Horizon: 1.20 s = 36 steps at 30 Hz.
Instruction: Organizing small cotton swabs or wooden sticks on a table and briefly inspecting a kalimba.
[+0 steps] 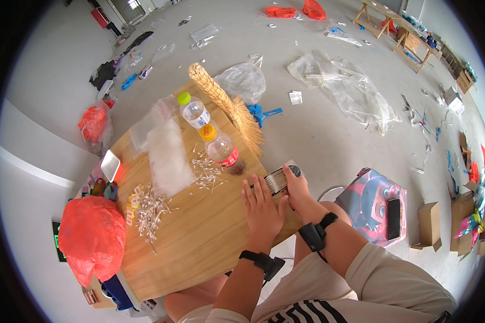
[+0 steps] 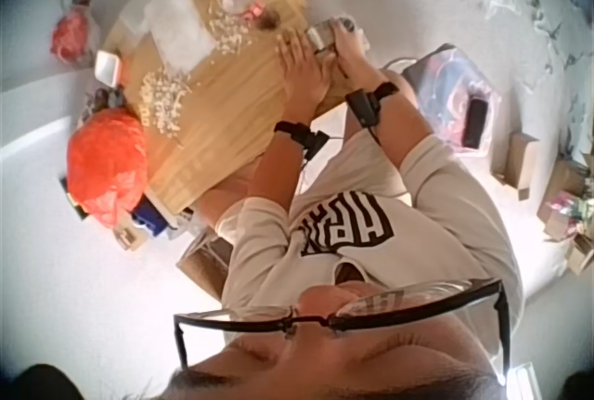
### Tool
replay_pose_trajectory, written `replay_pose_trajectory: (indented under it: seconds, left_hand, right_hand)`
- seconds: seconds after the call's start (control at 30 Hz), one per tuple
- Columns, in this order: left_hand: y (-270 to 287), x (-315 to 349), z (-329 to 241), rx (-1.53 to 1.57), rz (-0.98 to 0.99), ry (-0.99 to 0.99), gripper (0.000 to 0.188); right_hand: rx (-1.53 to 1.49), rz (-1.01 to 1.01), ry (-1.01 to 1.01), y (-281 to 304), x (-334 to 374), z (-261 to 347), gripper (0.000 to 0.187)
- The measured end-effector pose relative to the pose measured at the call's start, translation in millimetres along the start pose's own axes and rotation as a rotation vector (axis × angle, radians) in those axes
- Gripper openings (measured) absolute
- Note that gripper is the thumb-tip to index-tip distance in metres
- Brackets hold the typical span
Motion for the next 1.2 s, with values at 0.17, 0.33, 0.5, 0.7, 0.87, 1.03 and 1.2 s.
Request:
replay_pose_trajectory:
  seconds: [0.17,0.33,0.5,0.7,0.87,1.03,1.2]
  left_hand:
    - [-3,-2,-3,0.002,-0.01,-0.003,0.086]
    - [0,-4,-7,0.013,0.005,0.006,0.084]
    - [-5,-7,-9,0.031,0.004,0.008,0.082]
    - [-8,-7,6,0.558,-0.121,0.046,0.082]
    - [2,-14,2,1.572,-0.325,0.129,0.09]
    - [4,-13,-2,1.673,-0.329,0.095,0.09]
    - [3,-18,-4,1.633,-0.361,0.086,0.088]
  right_hand:
    - [0.061,-0.033,0.012,0,0,0,0.038]
    - [0.223,-0.073,0.066,3,-9,-4,0.04]
    - [0.358,-0.057,0.018,8,-8,0,0.043]
    - [-0.473,0.335,-0.012,-3,3,7,0.044]
    - [-0.646,0.429,-0.04,1,-3,11,0.044]
    - [-0.644,0.446,-0.043,1,-2,13,0.041]
    - [-0.657,0.43,-0.051,0,-2,13,0.042]
Point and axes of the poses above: each hand's wrist, its own x-axis away from the middle knuckle, its own y-axis out of the back of the hand, z = x × y, the point moved 1 cm from there along -x, towards the middle knuckle, and after that the axes turned 4 degrees about z, right-handed, at the moved point
